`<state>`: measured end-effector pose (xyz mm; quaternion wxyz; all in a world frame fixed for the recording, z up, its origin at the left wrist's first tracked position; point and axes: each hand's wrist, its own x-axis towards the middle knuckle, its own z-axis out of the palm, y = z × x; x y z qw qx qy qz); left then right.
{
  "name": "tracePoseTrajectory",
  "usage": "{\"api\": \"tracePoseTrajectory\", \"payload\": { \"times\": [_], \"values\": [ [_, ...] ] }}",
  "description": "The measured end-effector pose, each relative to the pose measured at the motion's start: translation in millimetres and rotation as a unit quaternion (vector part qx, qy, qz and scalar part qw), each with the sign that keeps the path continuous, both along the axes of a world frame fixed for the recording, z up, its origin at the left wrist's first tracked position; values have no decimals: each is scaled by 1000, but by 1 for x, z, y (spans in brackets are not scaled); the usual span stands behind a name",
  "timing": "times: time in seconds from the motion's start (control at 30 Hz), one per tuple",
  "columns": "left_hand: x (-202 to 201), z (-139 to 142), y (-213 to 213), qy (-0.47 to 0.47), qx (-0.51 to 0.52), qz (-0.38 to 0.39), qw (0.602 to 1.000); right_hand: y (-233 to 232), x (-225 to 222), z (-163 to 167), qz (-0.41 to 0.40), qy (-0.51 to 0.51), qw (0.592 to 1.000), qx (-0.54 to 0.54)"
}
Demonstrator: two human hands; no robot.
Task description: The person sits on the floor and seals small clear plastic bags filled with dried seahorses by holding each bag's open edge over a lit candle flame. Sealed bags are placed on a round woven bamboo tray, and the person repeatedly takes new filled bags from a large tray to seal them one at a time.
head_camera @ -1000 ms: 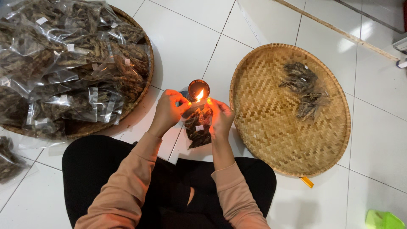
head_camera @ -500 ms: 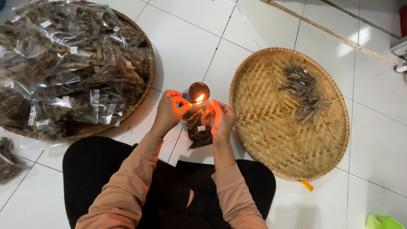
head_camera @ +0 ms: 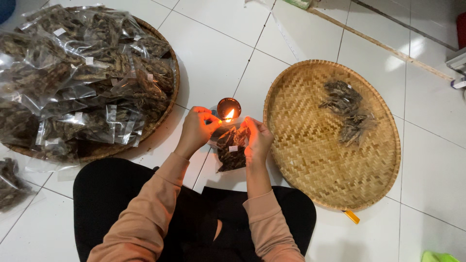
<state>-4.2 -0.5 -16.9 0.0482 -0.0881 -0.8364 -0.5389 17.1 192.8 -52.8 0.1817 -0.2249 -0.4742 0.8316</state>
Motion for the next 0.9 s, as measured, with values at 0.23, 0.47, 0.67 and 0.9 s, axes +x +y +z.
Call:
{"api": "tracePoseTrajectory", "payload": {
  "times": [0.23,0.47,0.67,0.9],
  "values": [
    [-2,-3,3,0,-9,2,1000,12,-2,-11,-3,10,1000,8],
    [0,-4,4,-6,1,2,1000,17,-7,-16,-17,5,1000,8],
    [2,-2,5,-10,7,-4,1000,19,-5,-10,-32,-30,999,9],
    [3,2,5,8,8,-4,1000,21,-6,-9,-37,-5,999,0]
  ]
}}
